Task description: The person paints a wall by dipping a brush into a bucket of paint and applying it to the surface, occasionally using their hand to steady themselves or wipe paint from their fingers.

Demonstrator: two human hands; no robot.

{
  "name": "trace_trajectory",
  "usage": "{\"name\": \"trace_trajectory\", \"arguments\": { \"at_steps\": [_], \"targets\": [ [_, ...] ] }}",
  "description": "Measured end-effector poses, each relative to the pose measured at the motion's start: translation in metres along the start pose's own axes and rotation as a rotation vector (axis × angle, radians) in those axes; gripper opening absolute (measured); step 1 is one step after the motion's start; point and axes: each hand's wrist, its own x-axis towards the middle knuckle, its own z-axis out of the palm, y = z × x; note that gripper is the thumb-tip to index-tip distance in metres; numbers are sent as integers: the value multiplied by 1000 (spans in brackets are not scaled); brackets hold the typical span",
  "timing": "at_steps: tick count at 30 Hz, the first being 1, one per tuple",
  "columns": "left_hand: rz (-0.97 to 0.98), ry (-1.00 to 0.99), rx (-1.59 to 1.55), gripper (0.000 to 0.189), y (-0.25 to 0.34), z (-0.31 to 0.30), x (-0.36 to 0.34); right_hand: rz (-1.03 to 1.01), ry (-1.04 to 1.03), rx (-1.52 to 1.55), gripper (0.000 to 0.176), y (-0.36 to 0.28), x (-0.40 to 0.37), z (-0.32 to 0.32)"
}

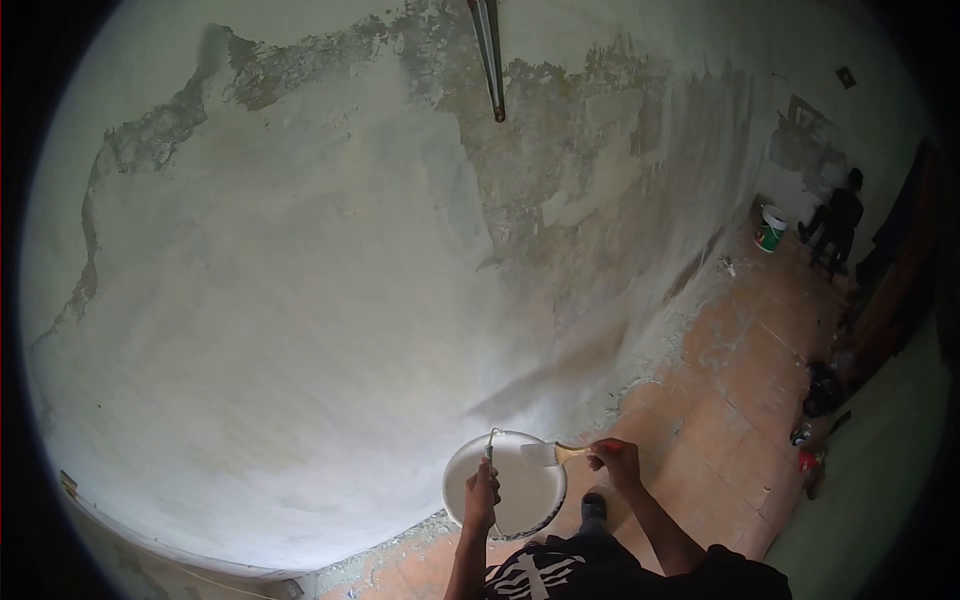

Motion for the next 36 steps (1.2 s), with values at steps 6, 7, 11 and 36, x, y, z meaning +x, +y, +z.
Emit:
{"name": "trace_trajectory", "arguments": {
  "at_steps": [6, 7, 11, 36],
  "targets": [
    [28, 72, -82, 41, -4, 0, 3, -114, -295, -165, 22, -2, 22, 23],
    [23, 89, -107, 41, -3, 0, 3, -119, -304, -164, 22, 2, 26, 25],
    [53, 132, -134, 41, 0, 10, 0, -296, -388, -349, 21, 6, 19, 32],
    [97, 327, -236, 44, -11, 54, 16, -139, -161, 525, 20, -116, 83, 20]
  ]
}}
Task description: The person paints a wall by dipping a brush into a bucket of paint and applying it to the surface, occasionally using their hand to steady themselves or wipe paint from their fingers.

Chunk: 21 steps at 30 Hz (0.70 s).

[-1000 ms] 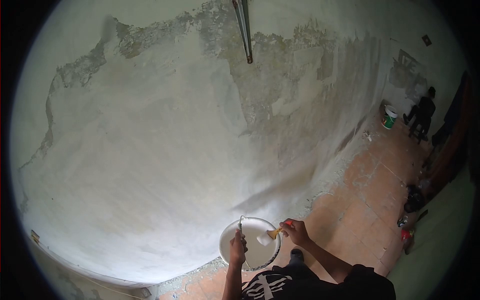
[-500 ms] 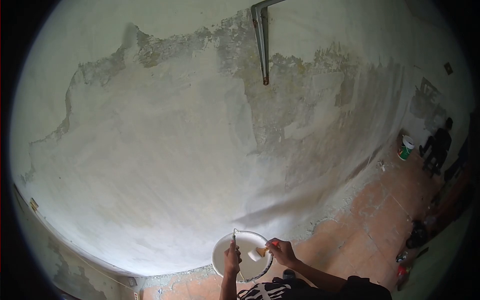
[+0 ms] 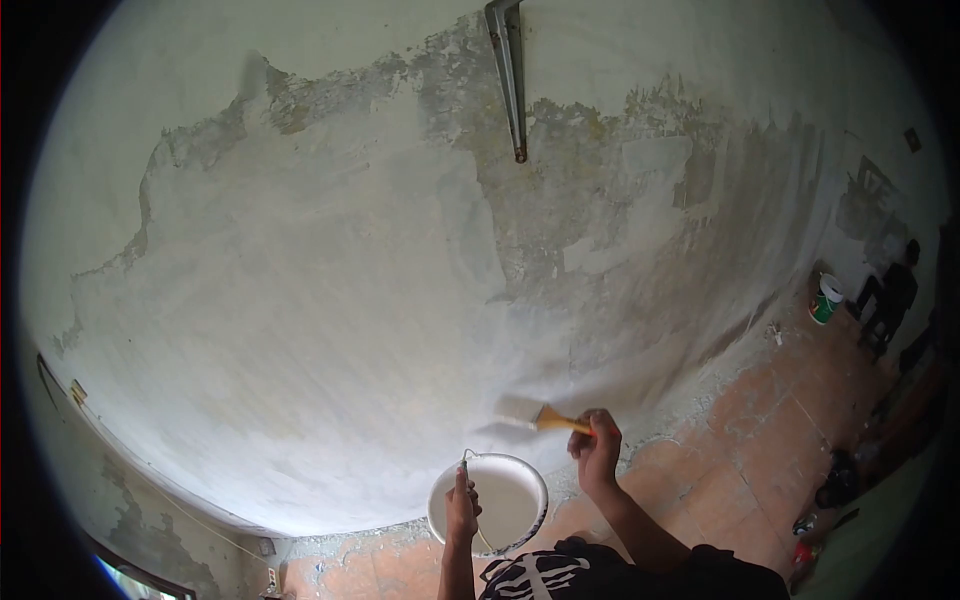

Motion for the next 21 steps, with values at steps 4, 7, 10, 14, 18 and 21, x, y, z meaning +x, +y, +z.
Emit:
{"name": "trace_trajectory", "arguments": {
  "at_steps": [4, 7, 10, 14, 18, 21],
  "targets": [
    [3, -3, 20, 45, -5, 2, 0, -166, -118, 163, 21, -27, 20, 39],
    [7, 8, 42, 45, -2, 4, -6, -348, -179, 208, 28, -46, 44, 78],
    [9, 23, 73, 45, -6, 0, -8, -545, -259, 151, 26, -67, 73, 121],
    [1, 50, 86, 44, -4, -12, -10, -669, -344, 130, 23, -77, 110, 169],
    [-5, 82, 82, 44, -8, -34, -7, -698, -357, 91, 20, -78, 122, 199],
    [-16, 102, 99, 44, -9, -46, -6, -719, -332, 100, 21, -69, 128, 212]
  ]
}}
